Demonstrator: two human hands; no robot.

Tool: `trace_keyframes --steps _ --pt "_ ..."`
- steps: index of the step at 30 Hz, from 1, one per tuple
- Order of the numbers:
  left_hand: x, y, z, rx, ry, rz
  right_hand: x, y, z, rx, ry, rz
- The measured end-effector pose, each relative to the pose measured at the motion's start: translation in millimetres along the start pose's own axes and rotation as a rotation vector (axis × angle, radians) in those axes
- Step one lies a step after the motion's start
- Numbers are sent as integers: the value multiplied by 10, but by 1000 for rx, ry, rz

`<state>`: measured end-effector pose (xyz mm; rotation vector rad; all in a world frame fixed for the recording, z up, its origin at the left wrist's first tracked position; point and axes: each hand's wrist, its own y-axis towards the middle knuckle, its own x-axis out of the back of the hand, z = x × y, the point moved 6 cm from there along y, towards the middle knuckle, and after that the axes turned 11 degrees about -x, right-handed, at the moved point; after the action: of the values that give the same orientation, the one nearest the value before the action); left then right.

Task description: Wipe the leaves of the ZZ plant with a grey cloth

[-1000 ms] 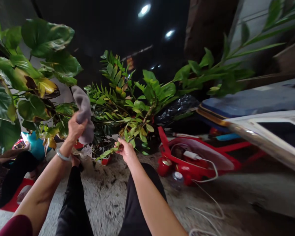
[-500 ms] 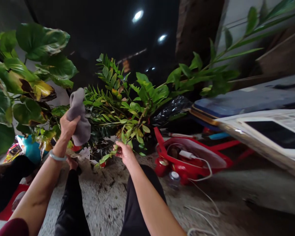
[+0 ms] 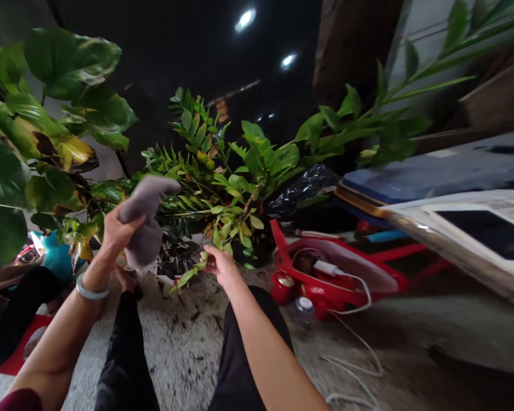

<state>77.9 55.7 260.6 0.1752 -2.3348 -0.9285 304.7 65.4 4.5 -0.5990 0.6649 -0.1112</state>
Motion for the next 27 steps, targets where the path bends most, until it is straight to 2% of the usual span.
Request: trace_keyframes --steps 1,2,3,5,8,10,11,12,15,17,19,20,21,22,25,27 --pt "34 129 -38 -38 28 -84 -18 12 -7 5 1 -5" --pt "8 201 -49 -51 70 -111 -40 26 -15 11 1 -7" --pt "-72 209 -30 -38 117 -83 -60 40 -26 15 0 -15" --pt "-337 33 66 25 188 114 -76 69 -48 16 -6 -46" --pt "-709 -533 197 82 158 534 -34 97 -67 7 -18 -112" --pt "-726 -795 224 114 98 647 11 98 -59 8 -18 -131" --pt "-659 -820 223 133 75 626 30 93 -52 11 -18 -131" --pt "-550 -766 210 144 58 549 44 86 -44 13 -18 -124" --pt "-148 -332 112 94 44 196 49 57 -27 17 -26 -92" --pt "34 -37 49 29 72 -9 31 42 -22 17 -34 -77" --pt "56 109 55 19 147 -103 10 33 -19 16 -38 -71" --pt "1 111 91 41 209 -82 1 31 -18 15 -40 -70" --pt "-94 65 146 74 283 -6 -4 30 -16 14 -41 -71" --pt "-216 -28 215 107 359 117 -6 30 -15 12 -42 -72" --pt "-562 -512 455 169 502 577 10 34 -7 12 -39 -72" --pt "-614 -814 601 213 542 725 32 38 1 16 -42 -71"
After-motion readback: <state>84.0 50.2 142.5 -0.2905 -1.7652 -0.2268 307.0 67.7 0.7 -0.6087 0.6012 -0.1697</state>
